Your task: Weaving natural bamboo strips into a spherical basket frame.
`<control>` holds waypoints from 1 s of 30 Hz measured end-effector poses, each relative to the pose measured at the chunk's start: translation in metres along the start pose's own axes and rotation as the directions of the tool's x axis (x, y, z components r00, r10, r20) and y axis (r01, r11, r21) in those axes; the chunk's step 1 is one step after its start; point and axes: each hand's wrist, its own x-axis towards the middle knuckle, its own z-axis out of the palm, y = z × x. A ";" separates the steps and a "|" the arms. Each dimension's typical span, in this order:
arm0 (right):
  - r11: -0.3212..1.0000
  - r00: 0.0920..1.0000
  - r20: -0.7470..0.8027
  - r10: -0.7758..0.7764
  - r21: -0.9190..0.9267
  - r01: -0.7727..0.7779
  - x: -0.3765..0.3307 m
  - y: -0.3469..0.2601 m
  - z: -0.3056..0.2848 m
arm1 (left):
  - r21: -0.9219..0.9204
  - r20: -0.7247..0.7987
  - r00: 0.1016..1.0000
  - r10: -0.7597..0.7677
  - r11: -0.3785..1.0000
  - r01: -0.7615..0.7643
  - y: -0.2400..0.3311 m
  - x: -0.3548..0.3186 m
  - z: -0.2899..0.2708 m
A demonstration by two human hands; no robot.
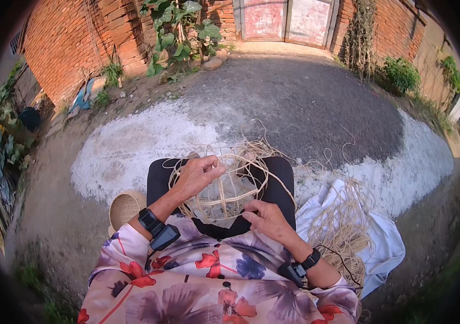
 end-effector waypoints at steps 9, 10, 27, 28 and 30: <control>0.677 0.908 0.413 0.067 0.650 -0.346 0.023 0.030 0.022 | 0.005 0.004 1.000 -0.029 1.000 0.029 -0.003 -0.002 0.006; 0.667 0.905 0.423 0.040 0.663 -0.339 0.021 0.029 0.022 | 0.004 0.009 0.999 -0.045 0.999 0.045 -0.003 -0.003 0.007; 0.570 0.906 0.403 0.131 0.717 -0.402 0.021 0.034 0.026 | -0.026 -0.140 0.987 0.079 0.996 -0.084 0.005 -0.011 0.016; 0.568 0.910 0.398 0.113 0.726 -0.388 0.021 0.033 0.026 | 0.007 -0.146 0.982 0.124 0.992 -0.124 0.005 -0.011 0.016; 0.540 0.914 0.396 0.088 0.752 -0.378 0.018 0.029 0.026 | 0.048 -0.153 0.971 0.181 0.983 -0.176 0.005 -0.012 0.015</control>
